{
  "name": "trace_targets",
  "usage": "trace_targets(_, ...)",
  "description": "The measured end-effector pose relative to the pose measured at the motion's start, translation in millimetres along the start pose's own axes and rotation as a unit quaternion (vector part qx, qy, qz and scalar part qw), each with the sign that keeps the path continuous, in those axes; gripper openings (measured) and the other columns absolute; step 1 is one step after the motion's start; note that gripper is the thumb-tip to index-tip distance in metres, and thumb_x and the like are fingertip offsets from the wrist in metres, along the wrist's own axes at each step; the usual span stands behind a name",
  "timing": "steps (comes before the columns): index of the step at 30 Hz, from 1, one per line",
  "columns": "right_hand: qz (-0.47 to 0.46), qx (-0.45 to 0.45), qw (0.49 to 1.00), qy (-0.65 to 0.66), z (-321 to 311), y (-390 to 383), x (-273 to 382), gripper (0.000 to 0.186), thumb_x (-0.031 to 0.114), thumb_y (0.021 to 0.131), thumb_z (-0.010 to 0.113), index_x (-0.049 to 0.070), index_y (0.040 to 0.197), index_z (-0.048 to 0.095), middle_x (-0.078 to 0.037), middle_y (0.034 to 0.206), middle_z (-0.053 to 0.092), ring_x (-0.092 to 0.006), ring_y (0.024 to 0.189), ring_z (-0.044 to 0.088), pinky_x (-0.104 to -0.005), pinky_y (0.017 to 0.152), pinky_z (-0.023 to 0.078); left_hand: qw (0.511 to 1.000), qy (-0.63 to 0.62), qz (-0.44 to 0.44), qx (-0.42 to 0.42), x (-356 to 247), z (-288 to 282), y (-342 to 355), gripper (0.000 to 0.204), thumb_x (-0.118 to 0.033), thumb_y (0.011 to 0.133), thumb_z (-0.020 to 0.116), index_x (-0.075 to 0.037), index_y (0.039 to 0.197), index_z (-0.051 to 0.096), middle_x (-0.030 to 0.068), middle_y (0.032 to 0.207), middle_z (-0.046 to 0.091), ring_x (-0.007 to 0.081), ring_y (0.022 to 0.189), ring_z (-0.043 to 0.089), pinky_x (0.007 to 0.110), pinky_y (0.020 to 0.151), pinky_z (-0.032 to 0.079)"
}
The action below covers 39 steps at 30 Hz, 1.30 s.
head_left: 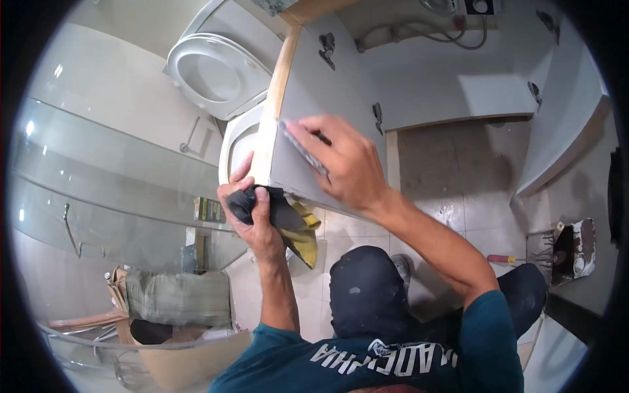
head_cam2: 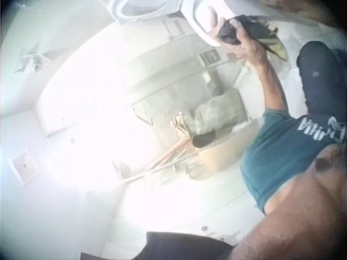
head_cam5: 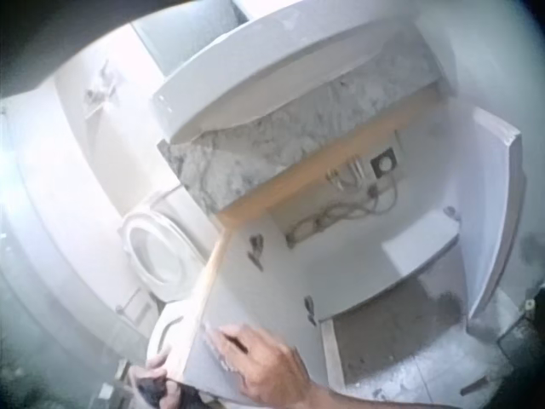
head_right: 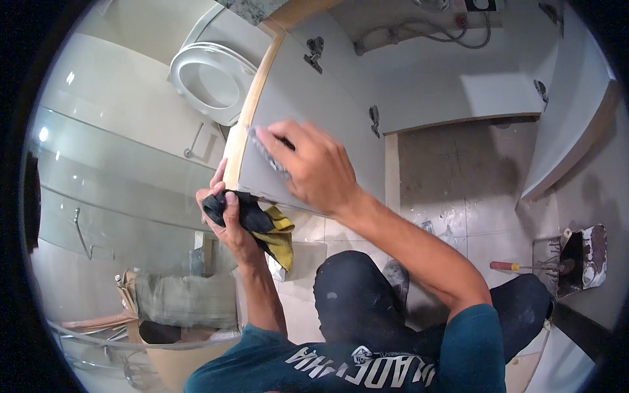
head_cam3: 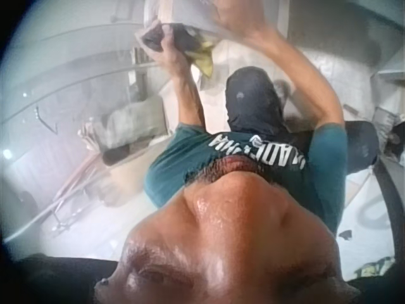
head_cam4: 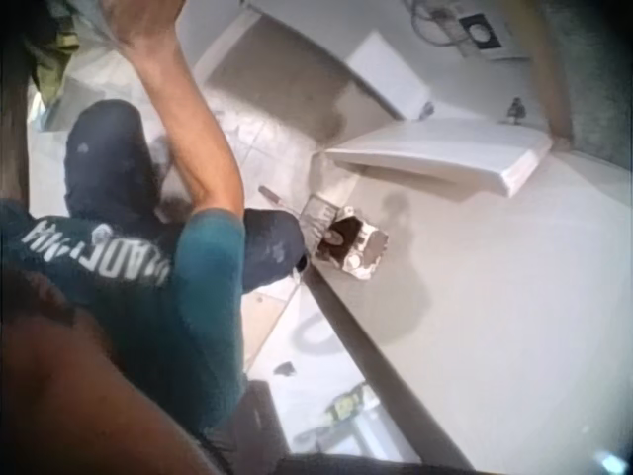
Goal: The person sands the edge of a cabinet door with sandpaper, wipes it with a cloth, applies a marking with a pencil, and then uses a small metal scraper to smooth the surface and edges before washing the scraper in a sink.
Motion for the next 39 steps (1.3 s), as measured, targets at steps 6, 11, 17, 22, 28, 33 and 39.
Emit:
trace_targets(6,0.017,-0.009,1.000,-0.008,4,9,-10,0.047,0.001,0.075,0.071,0.007,0.122,0.069,-0.007,0.111,0.066,-0.0286,0.090,0.067,-0.0400,0.074,0.057,0.999,-0.030,0.000,-0.020,1,1,-1,0.023,-0.007,0.093,0.065,-0.006,0.110,0.051,0.0301,0.139,0.052,0.0343,0.135,0.048,0.047,0.116,0.031)
trace_targets(11,0.003,0.011,1.000,0.015,1,-4,18,0.049,0.000,0.074,0.072,0.008,0.122,0.069,-0.006,0.111,0.066,-0.0278,0.089,0.067,-0.0396,0.073,0.057,1.000,-0.020,0.012,-0.017,1,-6,-2,0.024,-0.008,0.092,0.065,-0.006,0.111,0.050,0.0311,0.138,0.052,0.0349,0.134,0.049,0.049,0.116,0.032)
trace_targets(17,0.036,-0.001,0.999,-0.003,3,25,-13,0.049,-0.001,0.074,0.073,0.010,0.122,0.069,-0.004,0.109,0.066,-0.0282,0.089,0.066,-0.0404,0.074,0.057,1.000,-0.002,-0.001,-0.014,1,-3,1,0.025,-0.009,0.091,0.066,-0.008,0.109,0.048,0.0302,0.139,0.051,0.0347,0.132,0.050,0.049,0.115,0.034)
trace_targets(22,0.045,-0.012,0.999,-0.024,8,32,-19,0.047,0.001,0.075,0.073,0.010,0.121,0.070,-0.004,0.108,0.066,-0.0282,0.090,0.067,-0.0401,0.074,0.058,0.999,-0.022,-0.015,-0.027,0,-1,0,0.026,-0.009,0.090,0.067,-0.009,0.107,0.047,0.0292,0.139,0.050,0.0340,0.132,0.049,0.049,0.114,0.035)
trace_targets(28,0.047,0.001,0.999,-0.018,9,27,-13,0.045,0.002,0.075,0.073,0.010,0.119,0.071,-0.004,0.109,0.066,-0.0282,0.090,0.067,-0.0398,0.074,0.058,0.999,0.009,-0.016,-0.026,1,-8,0,0.028,-0.011,0.089,0.069,-0.009,0.106,0.048,0.0288,0.138,0.051,0.0335,0.133,0.047,0.050,0.115,0.033)
trace_targets(33,0.051,-0.029,0.998,-0.031,8,48,-42,0.044,0.002,0.075,0.074,0.009,0.119,0.071,-0.005,0.110,0.066,-0.0275,0.090,0.067,-0.0388,0.073,0.058,1.000,0.003,-0.019,-0.025,2,0,2,0.029,-0.015,0.089,0.070,-0.010,0.107,0.048,0.0291,0.138,0.051,0.0343,0.133,0.047,0.051,0.116,0.032)
trace_targets(39,0.064,-0.023,0.997,-0.037,14,42,-39,0.045,0.001,0.074,0.074,0.008,0.118,0.071,-0.006,0.108,0.067,-0.0274,0.088,0.068,-0.0391,0.071,0.058,0.999,0.001,-0.027,-0.030,4,-6,0,0.031,-0.017,0.088,0.072,-0.010,0.106,0.048,0.0282,0.136,0.051,0.0346,0.133,0.047,0.051,0.115,0.033)
Point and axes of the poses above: each hand's wrist, its own y-axis towards the middle knuckle, its own z-axis out of the palm, x = y × z, the point moved 6 cm from there along y, towards the middle knuckle
